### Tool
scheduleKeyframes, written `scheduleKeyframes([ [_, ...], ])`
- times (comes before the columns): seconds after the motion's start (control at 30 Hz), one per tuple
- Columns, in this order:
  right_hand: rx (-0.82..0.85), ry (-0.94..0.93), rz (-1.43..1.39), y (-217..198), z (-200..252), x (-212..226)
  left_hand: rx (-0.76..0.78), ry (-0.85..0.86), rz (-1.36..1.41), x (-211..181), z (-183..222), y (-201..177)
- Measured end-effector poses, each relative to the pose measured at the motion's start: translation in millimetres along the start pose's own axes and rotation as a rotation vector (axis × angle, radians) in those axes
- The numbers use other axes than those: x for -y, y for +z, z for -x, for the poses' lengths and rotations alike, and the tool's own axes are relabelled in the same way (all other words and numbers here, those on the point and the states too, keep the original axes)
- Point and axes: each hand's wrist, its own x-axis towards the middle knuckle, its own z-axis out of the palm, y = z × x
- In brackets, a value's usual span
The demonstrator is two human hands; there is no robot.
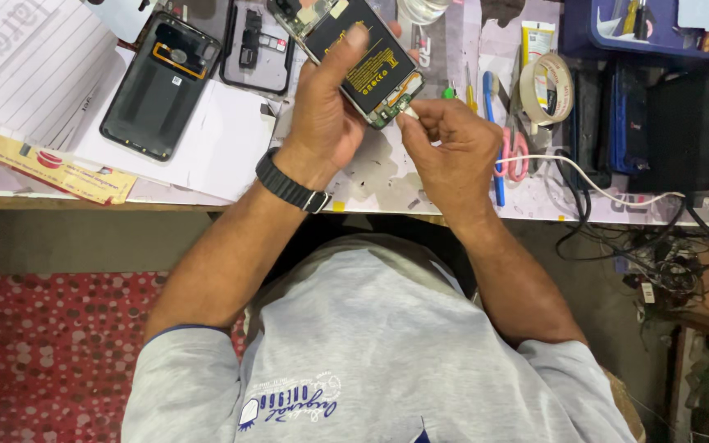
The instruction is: The person performs a repair on a mobile phone by removing the back panel and battery, connecting a charging cable to the internal board, and testing the screen functionality.
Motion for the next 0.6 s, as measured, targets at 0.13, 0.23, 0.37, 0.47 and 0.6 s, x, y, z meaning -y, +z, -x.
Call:
scheduleKeyframes([
  [0.13, -0.003, -0.001, -0.042, -2.9, 1.7, 1.7, -0.049, 0.033, -0.087, 5.7, 4.3, 2.6],
  [0.23, -0.011, -0.032, -0.005, -5.6, 2.0, 2.9, -0.102, 0.029, -0.089, 7.8, 7.6, 6.9],
  [0.37, -0.016, -0.055, 0.012, -8.5, 1.9, 4.3, -0.108, 0.05, -0.135, 9.6, 13.3, 13.7],
  [0.47, -0.021, -0.026, 0.0, -8.5, 2.5, 4.4, -0.102, 0.032, -0.15, 9.0, 14.0, 14.8],
  [0.6, -0.024, -0.065, 0.01, -8.3, 2.0, 0.8, -0.091, 0.031, -0.221, 9.2, 15.9, 14.1],
])
